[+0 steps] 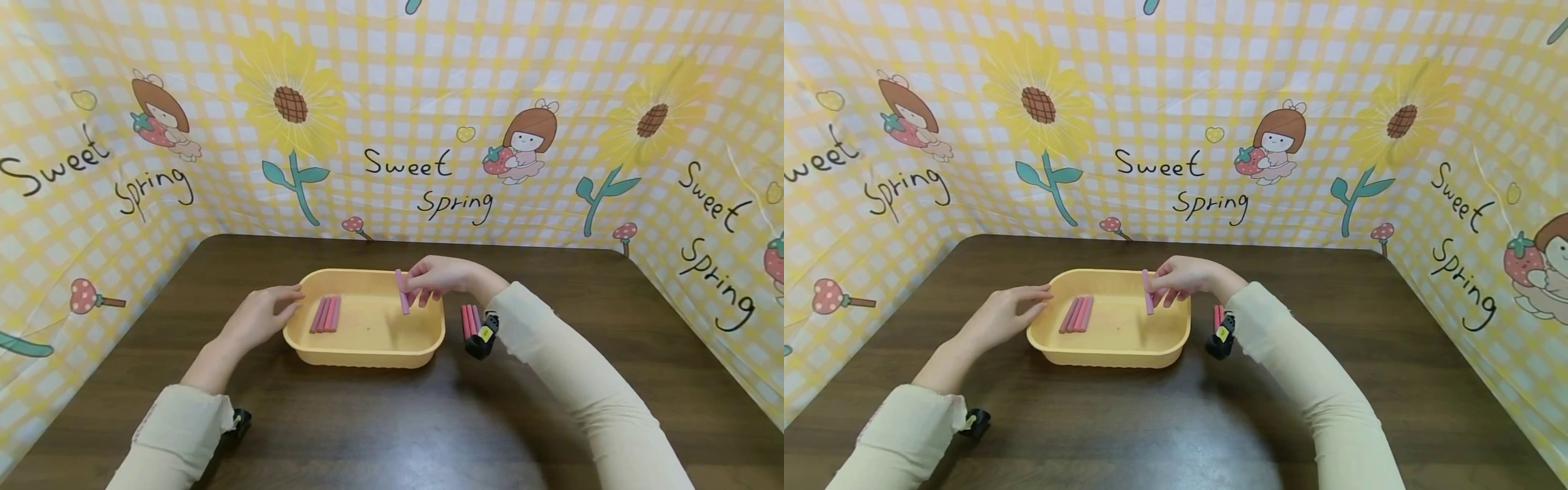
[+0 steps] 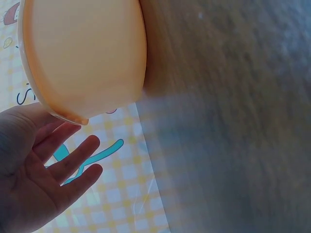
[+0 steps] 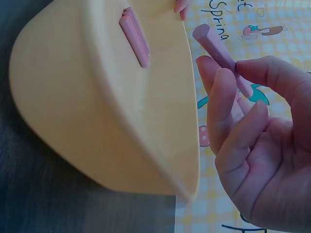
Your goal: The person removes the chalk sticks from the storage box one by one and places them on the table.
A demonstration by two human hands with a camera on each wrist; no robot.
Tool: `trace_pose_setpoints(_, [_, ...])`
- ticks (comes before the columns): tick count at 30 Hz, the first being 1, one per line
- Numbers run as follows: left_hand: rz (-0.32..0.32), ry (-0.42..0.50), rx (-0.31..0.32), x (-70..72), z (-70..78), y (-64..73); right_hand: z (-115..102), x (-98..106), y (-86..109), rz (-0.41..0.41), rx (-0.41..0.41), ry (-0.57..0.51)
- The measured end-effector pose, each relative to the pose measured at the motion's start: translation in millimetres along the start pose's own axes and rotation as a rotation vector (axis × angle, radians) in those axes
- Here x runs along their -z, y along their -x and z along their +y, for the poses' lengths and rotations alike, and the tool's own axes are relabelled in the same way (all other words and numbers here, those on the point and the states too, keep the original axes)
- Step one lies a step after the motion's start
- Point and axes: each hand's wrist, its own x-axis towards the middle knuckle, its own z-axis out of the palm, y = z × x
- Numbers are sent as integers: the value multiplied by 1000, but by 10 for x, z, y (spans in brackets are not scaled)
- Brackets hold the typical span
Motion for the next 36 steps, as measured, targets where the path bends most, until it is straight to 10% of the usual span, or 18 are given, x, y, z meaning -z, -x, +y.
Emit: trace_pose_setpoints(36, [3, 16, 15, -12, -19, 0, 760, 156, 468, 67, 29, -151])
